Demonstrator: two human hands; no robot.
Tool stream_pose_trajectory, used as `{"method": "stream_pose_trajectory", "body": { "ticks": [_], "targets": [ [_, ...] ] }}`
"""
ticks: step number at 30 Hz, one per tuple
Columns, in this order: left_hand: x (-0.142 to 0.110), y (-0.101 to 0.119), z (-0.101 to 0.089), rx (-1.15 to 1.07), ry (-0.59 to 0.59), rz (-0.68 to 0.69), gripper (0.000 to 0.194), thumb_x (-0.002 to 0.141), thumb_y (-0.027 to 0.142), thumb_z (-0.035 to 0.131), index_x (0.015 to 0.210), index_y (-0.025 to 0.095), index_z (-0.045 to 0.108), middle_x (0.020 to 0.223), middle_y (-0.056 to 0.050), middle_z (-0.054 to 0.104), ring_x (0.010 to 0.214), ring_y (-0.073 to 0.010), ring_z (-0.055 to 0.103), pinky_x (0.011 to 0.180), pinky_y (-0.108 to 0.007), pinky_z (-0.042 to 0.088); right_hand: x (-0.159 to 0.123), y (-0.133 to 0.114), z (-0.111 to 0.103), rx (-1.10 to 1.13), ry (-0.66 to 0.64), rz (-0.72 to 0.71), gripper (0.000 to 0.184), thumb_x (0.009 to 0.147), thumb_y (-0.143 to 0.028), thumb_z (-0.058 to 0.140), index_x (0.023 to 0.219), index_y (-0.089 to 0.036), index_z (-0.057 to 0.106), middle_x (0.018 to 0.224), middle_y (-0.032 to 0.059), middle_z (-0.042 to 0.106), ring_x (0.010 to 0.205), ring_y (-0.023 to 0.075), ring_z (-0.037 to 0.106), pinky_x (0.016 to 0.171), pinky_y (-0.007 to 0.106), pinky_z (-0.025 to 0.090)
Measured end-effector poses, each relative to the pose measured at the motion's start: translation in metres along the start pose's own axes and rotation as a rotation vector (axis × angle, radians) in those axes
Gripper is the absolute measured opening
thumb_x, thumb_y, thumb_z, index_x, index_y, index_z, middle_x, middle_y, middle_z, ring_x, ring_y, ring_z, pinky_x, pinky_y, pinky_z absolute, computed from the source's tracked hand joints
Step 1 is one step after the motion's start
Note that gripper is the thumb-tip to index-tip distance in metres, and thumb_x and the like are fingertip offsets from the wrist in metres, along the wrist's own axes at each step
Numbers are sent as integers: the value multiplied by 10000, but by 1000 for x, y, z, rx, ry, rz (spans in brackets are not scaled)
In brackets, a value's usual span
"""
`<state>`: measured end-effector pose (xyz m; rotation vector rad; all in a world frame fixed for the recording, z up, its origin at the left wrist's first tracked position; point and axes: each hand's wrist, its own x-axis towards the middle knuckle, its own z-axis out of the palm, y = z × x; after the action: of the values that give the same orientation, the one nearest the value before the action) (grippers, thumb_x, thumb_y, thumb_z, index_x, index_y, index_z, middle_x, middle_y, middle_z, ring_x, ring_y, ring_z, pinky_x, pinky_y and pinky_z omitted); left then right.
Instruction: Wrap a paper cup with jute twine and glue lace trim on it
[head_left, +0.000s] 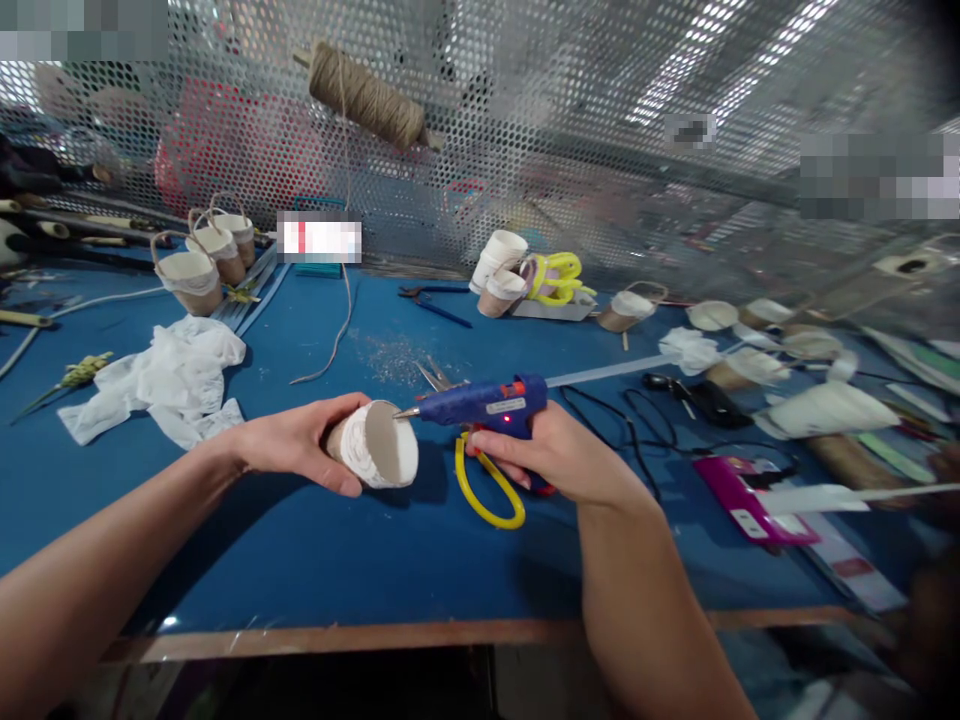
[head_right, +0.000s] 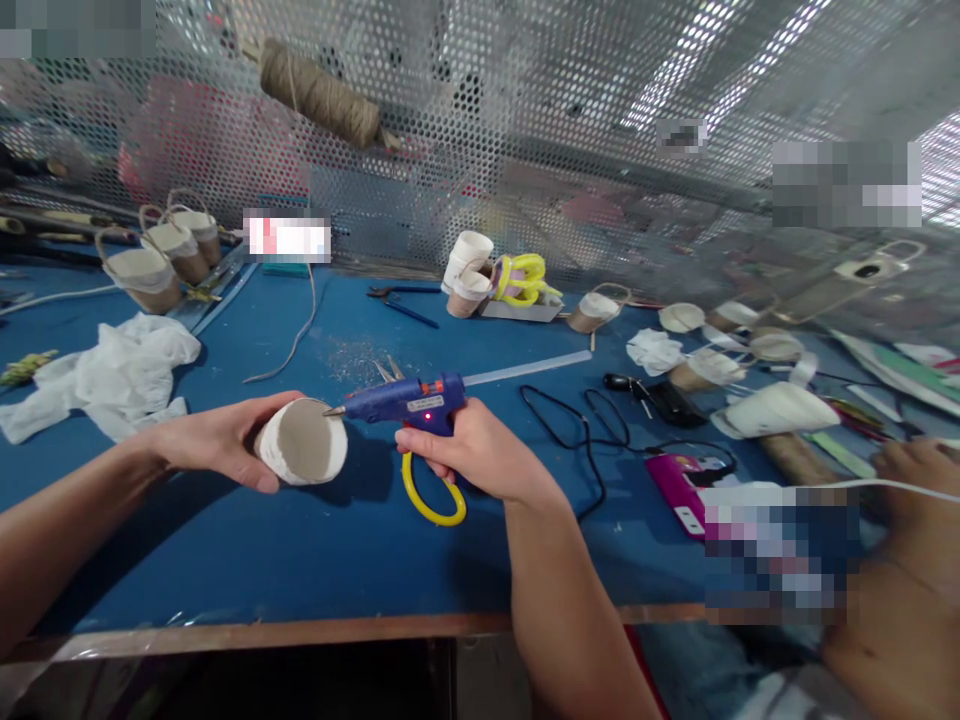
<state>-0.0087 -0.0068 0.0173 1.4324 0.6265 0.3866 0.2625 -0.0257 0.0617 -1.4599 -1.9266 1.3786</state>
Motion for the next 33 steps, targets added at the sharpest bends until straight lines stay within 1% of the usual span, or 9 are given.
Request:
{"method": "stream_pose_trajectory", "body": {
  "ticks": [2, 6, 10, 13, 21, 24, 27, 33],
  "targets": [
    [0, -1, 0, -29, -1, -10, 580, 611, 288, 764, 1087, 166, 457, 955, -34, 523, 805, -150, 493, 654, -235, 409, 0, 0, 1, -14, 21, 4, 311, 789, -427, 590, 638, -158, 561, 419, -51, 479, 377, 66, 423, 414, 205, 366],
    [0, -2, 0, -33, 22, 1, 567, 611, 294, 766, 1075, 162, 469, 933, -27, 527, 784, -137, 489, 644, -227, 408, -2, 0, 2, -107, 39, 41, 395, 780, -456, 584, 520, -170, 504, 410, -32, 479, 380, 75, 434, 412, 214, 364],
    [1, -2, 0, -44, 37, 6, 588, 597, 297, 772, 1083, 163, 471, 930, -20, 523, 787, -133, 484, 650, -223, 407, -4, 0, 1, -138, 81, 12, 416, 788, -466, 569, 502, -172, 495, 416, -27, 479, 384, 80, 441, 426, 221, 375],
    [1, -1, 1, -49, 29, -4, 587, 602, 297, 767, 1090, 162, 470, 933, -22, 522, 782, -131, 483, 649, -224, 408, -4, 0, 0, -165, 53, 14, 439, 795, -471, 559, 481, -172, 490, 405, -20, 481, 381, 83, 446, 432, 225, 378],
    [0, -1, 0, -24, 37, -9, 575, 613, 308, 760, 1088, 164, 471, 959, -33, 531, 815, -150, 497, 675, -242, 407, -4, -1, 2, -162, 91, 32, 388, 785, -477, 568, 547, -173, 520, 416, -27, 489, 388, 88, 445, 426, 225, 375],
    [1, -3, -1, 4, 82, 14, 576, 620, 308, 759, 1101, 170, 474, 1013, -47, 534, 868, -170, 504, 719, -257, 418, -3, -1, 2, -152, 81, 52, 364, 779, -477, 571, 585, -172, 532, 408, -35, 484, 381, 89, 442, 416, 224, 367],
    [2, -5, -3, 36, 147, 45, 596, 618, 318, 760, 1119, 178, 471, 1023, -47, 526, 900, -183, 499, 757, -275, 425, -2, -2, 1, -120, 59, 42, 330, 790, -462, 560, 656, -160, 567, 408, -42, 478, 378, 87, 435, 412, 222, 362],
    [4, -5, -3, 120, 225, 76, 570, 632, 344, 753, 1092, 178, 461, 1013, -44, 507, 931, -200, 485, 773, -289, 431, -1, 1, 0, -44, 22, 58, 315, 793, -438, 565, 670, -148, 578, 391, -54, 466, 359, 72, 402, 405, 216, 339]
  ]
}}
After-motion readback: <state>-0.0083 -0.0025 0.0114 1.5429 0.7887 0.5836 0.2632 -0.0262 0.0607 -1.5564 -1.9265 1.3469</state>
